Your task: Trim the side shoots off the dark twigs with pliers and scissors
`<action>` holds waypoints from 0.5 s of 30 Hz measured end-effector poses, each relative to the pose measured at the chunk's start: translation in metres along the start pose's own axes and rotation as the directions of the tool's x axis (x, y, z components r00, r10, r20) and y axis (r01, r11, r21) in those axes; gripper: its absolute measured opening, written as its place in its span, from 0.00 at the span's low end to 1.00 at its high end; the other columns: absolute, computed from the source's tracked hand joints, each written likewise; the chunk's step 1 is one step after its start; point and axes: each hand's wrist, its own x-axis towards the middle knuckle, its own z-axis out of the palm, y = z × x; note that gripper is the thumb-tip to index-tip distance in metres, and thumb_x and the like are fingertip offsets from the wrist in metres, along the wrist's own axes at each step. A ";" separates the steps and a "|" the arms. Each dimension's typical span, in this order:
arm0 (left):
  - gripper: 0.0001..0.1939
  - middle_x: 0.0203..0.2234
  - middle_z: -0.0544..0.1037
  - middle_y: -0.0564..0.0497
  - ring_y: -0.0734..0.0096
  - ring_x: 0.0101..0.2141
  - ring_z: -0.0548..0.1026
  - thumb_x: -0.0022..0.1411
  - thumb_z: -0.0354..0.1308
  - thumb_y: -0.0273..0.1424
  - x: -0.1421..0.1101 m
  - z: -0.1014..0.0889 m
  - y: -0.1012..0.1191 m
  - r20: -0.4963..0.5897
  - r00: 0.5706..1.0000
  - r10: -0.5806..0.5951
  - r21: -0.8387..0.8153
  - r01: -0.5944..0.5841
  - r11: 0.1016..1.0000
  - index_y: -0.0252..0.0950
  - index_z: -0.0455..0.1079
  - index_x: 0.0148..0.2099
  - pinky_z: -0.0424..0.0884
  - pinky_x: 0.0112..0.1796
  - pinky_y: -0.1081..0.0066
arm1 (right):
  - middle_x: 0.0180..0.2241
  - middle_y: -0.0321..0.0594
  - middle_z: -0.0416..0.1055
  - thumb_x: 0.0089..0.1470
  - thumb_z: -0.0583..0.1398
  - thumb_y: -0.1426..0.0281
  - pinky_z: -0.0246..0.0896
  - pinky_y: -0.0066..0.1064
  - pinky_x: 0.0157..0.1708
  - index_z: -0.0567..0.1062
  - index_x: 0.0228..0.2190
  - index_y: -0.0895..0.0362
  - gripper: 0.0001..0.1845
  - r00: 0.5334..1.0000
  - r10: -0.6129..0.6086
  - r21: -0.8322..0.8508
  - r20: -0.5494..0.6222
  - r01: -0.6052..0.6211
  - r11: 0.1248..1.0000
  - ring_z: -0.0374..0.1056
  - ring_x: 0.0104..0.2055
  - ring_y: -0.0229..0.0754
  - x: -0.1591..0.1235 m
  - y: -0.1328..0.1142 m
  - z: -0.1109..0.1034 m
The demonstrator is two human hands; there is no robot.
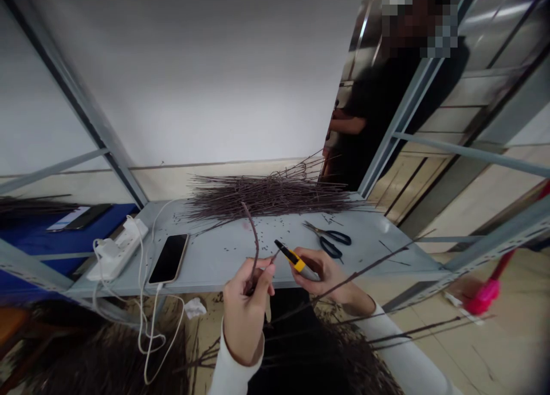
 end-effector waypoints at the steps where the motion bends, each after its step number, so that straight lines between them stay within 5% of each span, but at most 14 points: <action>1: 0.07 0.16 0.66 0.58 0.76 0.20 0.65 0.61 0.56 0.34 0.000 -0.002 -0.001 0.003 1.000 0.001 -0.001 -0.001 1.000 0.37 0.72 0.34 0.61 0.27 0.74 | 0.22 0.32 0.61 0.49 0.62 0.57 0.51 0.27 0.22 0.67 0.27 0.57 0.16 1.000 -0.004 0.092 -0.017 0.005 0.996 0.57 0.23 0.34 0.001 0.002 -0.001; 5: 0.07 0.15 0.66 0.58 0.75 0.19 0.64 0.61 0.56 0.34 0.002 -0.013 -0.005 -0.082 0.997 0.006 0.001 -0.005 1.000 0.36 0.71 0.33 0.61 0.26 0.73 | 0.19 0.29 0.58 0.49 0.59 0.52 0.47 0.27 0.15 0.63 0.30 0.52 0.18 0.955 0.034 0.501 -0.294 0.124 0.856 0.54 0.15 0.33 0.008 0.003 -0.020; 8: 0.06 0.15 0.66 0.58 0.74 0.19 0.64 0.60 0.57 0.34 0.006 -0.017 -0.005 -0.124 0.992 0.030 -0.006 -0.031 0.999 0.36 0.70 0.34 0.61 0.25 0.73 | 0.21 0.29 0.58 0.51 0.58 0.55 0.50 0.29 0.17 0.63 0.31 0.51 0.14 0.886 0.023 0.510 -0.463 0.246 0.824 0.54 0.16 0.34 0.011 0.001 -0.034; 11: 0.06 0.14 0.66 0.58 0.74 0.19 0.64 0.59 0.57 0.34 0.009 -0.015 -0.004 -0.119 0.992 0.041 -0.063 -0.049 0.997 0.36 0.69 0.34 0.62 0.25 0.74 | 0.23 0.30 0.59 0.53 0.56 0.57 0.54 0.30 0.21 0.63 0.33 0.51 0.12 0.864 -0.012 0.333 -0.504 0.208 0.920 0.57 0.19 0.35 0.014 0.013 -0.035; 13: 0.06 0.14 0.65 0.59 0.75 0.18 0.64 0.59 0.57 0.34 0.010 -0.013 -0.005 -0.108 0.994 0.036 -0.091 -0.046 0.995 0.36 0.69 0.34 0.61 0.24 0.74 | 0.25 0.32 0.63 0.53 0.56 0.58 0.57 0.30 0.25 0.63 0.35 0.53 0.13 0.870 -0.016 0.038 -0.493 0.039 0.999 0.60 0.24 0.37 0.017 0.032 -0.031; 15: 0.07 0.14 0.65 0.59 0.76 0.18 0.63 0.59 0.57 0.34 0.011 -0.011 -0.006 -0.103 0.994 0.027 -0.095 -0.037 0.995 0.36 0.68 0.33 0.61 0.24 0.75 | 0.28 0.35 0.66 0.52 0.56 0.59 0.60 0.31 0.29 0.65 0.36 0.55 0.14 0.881 0.023 -0.322 -0.473 -0.198 0.926 0.64 0.28 0.39 0.021 0.054 -0.027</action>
